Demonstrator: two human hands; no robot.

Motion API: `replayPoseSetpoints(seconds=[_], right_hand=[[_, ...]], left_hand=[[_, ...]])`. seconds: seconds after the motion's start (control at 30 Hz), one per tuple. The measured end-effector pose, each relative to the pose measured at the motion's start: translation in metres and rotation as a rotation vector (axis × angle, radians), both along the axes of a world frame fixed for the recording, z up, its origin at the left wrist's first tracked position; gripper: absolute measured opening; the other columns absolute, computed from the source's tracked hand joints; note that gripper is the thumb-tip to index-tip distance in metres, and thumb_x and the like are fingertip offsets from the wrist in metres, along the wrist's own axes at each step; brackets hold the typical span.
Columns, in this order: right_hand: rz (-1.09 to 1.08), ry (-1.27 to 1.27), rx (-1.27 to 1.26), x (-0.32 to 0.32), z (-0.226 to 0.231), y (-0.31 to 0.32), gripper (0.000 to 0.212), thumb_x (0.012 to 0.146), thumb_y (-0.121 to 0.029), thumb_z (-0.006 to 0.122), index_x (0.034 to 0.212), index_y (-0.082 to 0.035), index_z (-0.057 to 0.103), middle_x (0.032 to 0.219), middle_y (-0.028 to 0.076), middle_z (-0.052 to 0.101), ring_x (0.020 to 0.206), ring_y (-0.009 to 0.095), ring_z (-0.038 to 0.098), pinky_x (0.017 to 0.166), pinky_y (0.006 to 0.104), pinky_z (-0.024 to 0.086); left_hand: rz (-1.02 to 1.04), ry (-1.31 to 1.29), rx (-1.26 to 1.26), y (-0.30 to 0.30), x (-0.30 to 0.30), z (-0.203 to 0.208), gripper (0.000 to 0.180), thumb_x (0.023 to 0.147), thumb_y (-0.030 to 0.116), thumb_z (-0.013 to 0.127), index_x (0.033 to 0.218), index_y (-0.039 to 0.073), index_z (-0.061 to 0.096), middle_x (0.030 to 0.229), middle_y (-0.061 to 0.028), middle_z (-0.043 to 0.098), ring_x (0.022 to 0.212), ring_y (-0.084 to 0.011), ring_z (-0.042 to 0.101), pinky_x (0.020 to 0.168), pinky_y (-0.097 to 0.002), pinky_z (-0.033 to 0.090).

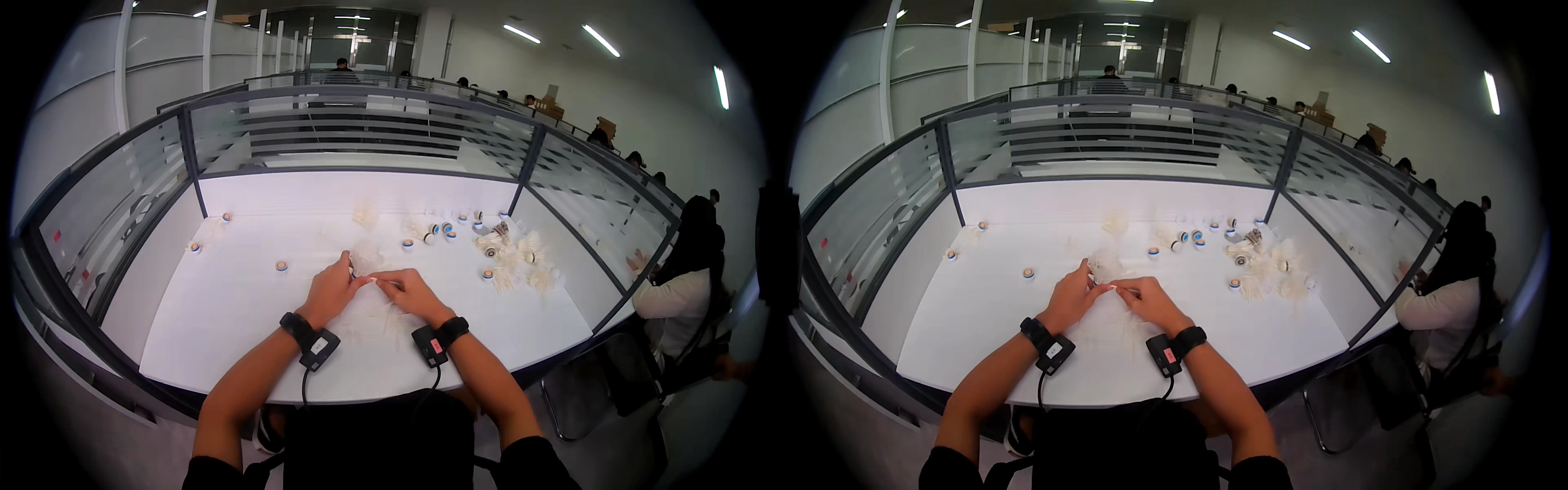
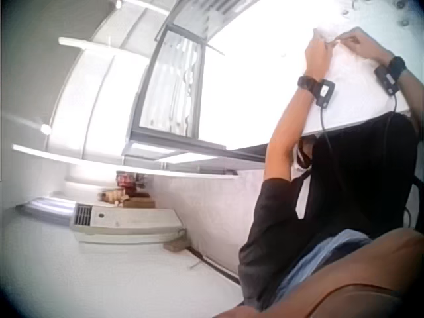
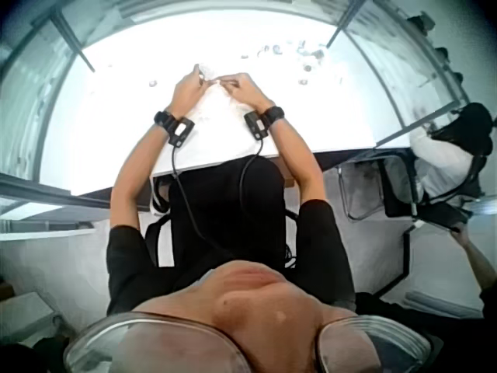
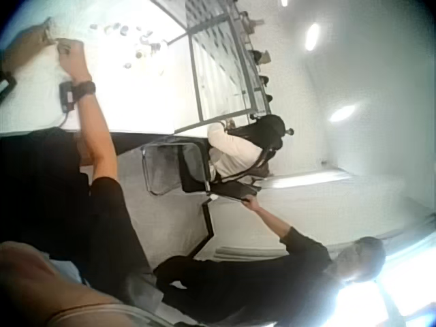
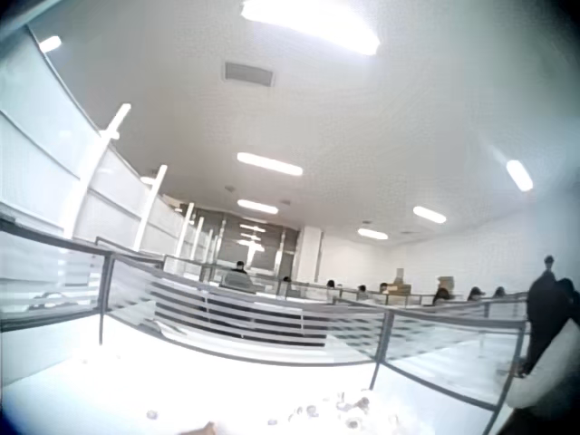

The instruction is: The worker is assembling shuttlecocks by carefully placing feathers into a base and applying glue.

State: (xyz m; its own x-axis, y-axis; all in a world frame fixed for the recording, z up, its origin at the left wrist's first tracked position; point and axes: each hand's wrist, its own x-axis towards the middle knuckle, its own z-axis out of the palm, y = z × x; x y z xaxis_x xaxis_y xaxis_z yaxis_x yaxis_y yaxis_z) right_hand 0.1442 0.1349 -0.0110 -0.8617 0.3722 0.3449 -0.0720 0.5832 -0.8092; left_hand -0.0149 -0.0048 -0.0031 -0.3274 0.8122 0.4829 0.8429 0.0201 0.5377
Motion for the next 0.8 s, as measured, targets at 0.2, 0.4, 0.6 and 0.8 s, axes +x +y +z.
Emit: replayPoseSetpoints(seconds=[0.2,0.4,0.6,0.8], right_hand=[[0.022,0.014,0.099,-0.003,0.003,-0.004,0.027,0.098,-0.010,0.058,0.122,-0.001,0.069,0.067,0.009,0.055,0.064,0.010,0.044,0.059,0.0303,0.042],[-0.004,-0.063,0.151,-0.002,0.005,0.000,0.028,0.097,-0.010,0.059,0.121,-0.001,0.069,0.067,0.010,0.056,0.063,0.011,0.045,0.059,0.0307,0.043],[-0.005,-0.053,0.148,-0.001,0.011,-0.005,0.029,0.098,-0.012,0.060,0.123,-0.001,0.069,0.068,0.012,0.059,0.064,0.011,0.047,0.061,0.0310,0.045],[-0.028,-0.120,0.155,-0.001,0.016,-0.006,0.029,0.099,-0.013,0.059,0.124,-0.001,0.069,0.075,0.015,0.066,0.068,0.012,0.053,0.069,0.0306,0.051]], left_hand=[[-0.003,0.053,-0.009,-0.001,-0.006,-0.005,0.060,0.092,0.039,0.073,0.120,-0.009,0.050,0.079,-0.0144,0.069,0.074,-0.0327,0.068,0.065,-0.0416,0.053],[0.010,0.092,0.027,-0.001,-0.003,-0.002,0.054,0.091,0.040,0.075,0.111,-0.003,0.051,0.075,-0.0129,0.068,0.072,-0.0321,0.069,0.064,-0.0421,0.053],[0.050,0.076,0.037,-0.005,-0.002,0.001,0.048,0.089,0.039,0.077,0.103,0.002,0.049,0.072,-0.0117,0.068,0.070,-0.0305,0.069,0.063,-0.0419,0.052],[0.062,0.059,0.037,-0.002,-0.004,0.001,0.049,0.089,0.039,0.077,0.102,0.001,0.049,0.070,-0.0120,0.067,0.068,-0.0309,0.068,0.061,-0.0421,0.052]])
